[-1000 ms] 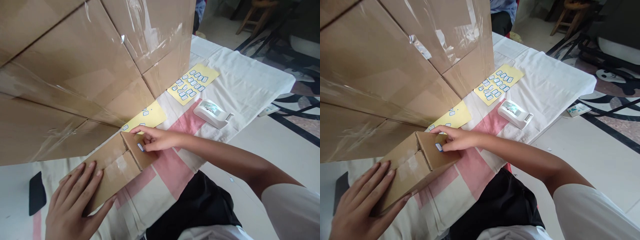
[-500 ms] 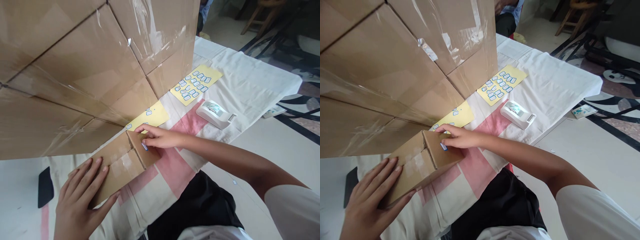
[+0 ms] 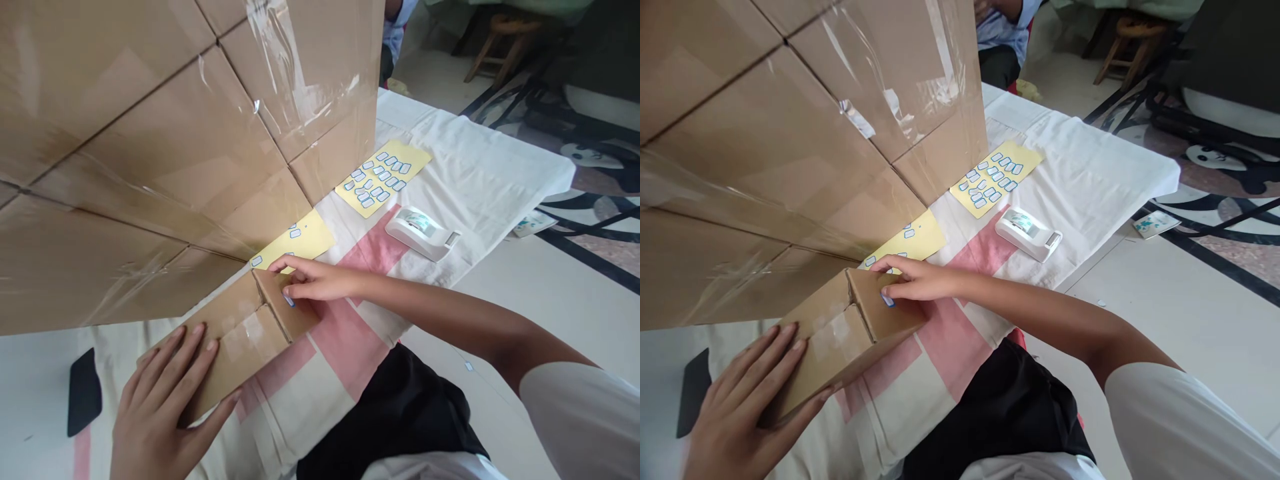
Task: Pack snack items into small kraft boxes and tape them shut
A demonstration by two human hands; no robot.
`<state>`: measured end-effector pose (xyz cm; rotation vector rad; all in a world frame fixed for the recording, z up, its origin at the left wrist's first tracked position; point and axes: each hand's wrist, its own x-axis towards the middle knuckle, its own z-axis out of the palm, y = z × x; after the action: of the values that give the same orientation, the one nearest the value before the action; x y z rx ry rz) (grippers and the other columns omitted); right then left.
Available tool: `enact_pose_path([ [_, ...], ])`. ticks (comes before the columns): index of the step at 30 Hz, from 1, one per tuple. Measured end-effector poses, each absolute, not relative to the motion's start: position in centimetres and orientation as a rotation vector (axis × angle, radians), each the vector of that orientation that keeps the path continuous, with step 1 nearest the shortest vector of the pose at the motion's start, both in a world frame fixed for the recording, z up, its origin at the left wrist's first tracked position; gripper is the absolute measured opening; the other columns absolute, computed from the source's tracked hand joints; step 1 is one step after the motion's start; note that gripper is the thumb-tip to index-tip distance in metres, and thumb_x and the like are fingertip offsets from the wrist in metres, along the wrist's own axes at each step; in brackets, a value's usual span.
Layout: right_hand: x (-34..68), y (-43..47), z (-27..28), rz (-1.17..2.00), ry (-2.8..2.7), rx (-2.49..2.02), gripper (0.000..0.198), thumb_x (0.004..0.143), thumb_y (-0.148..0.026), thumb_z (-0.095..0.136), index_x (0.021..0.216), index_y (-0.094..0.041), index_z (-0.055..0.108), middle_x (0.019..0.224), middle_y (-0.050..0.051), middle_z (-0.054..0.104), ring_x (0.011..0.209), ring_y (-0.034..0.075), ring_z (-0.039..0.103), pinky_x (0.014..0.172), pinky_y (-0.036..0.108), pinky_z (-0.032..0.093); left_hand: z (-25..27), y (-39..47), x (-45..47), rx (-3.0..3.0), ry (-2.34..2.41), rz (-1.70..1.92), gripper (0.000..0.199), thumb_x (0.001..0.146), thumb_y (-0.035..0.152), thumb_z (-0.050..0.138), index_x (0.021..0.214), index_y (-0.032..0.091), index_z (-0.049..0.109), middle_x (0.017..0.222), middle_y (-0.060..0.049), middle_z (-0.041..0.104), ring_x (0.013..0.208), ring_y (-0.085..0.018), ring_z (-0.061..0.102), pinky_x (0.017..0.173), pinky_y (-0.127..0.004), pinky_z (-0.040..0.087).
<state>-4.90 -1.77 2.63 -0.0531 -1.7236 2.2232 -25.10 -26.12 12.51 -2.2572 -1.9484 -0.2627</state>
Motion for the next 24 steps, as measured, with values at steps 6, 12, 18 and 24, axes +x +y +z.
enact_pose_path([
  [6,-5.0,-1.5,2.6,2.209,-1.750,-0.083,0.024,0.099,-0.018,0.057,0.122,-0.019,0.052,0.097,-0.001,0.060,0.076,0.009,0.055,0.069,0.023,0.044,12.4,-26.1,-25.1,-2.247,-1.950,-0.282,0.073,0.092,0.042,0.068,0.158,0.029,0.039,0.159,-0.010,0.048,0.146,-0.038,0.044,0.120,-0.056,0.033],
  [12,-4.1,-0.7,2.4,2.238,-1.922,-0.026,0.060,0.087,-0.015,0.071,0.139,-0.023,0.042,0.083,-0.007,0.055,0.068,0.009,0.054,0.063,0.021,0.042,12.2,-26.1,-25.6,-2.266,-1.908,-0.309,0.073,0.091,0.043,0.069,0.157,0.028,0.040,0.156,-0.012,0.051,0.145,-0.037,0.045,0.119,-0.055,0.033],
  [18,-3.3,-0.5,2.8,2.151,-2.063,-0.111,0.053,0.093,-0.029,0.069,0.140,-0.022,0.044,0.080,-0.005,0.056,0.072,0.011,0.055,0.066,0.024,0.041,11.8,-26.3,-26.1,-2.294,-1.855,-0.350,0.069,0.093,0.044,0.067,0.155,0.027,0.042,0.155,-0.012,0.052,0.146,-0.036,0.044,0.117,-0.056,0.034],
  [24,-4.0,-0.4,1.6,2.191,-1.957,-0.035,0.053,0.093,-0.051,0.071,0.132,-0.023,0.048,0.088,-0.004,0.055,0.076,0.011,0.052,0.071,0.025,0.041,11.7,-25.6,-26.1,-2.271,-1.783,-0.303,0.069,0.093,0.051,0.065,0.154,0.029,0.043,0.155,-0.007,0.053,0.144,-0.035,0.046,0.114,-0.052,0.037],
])
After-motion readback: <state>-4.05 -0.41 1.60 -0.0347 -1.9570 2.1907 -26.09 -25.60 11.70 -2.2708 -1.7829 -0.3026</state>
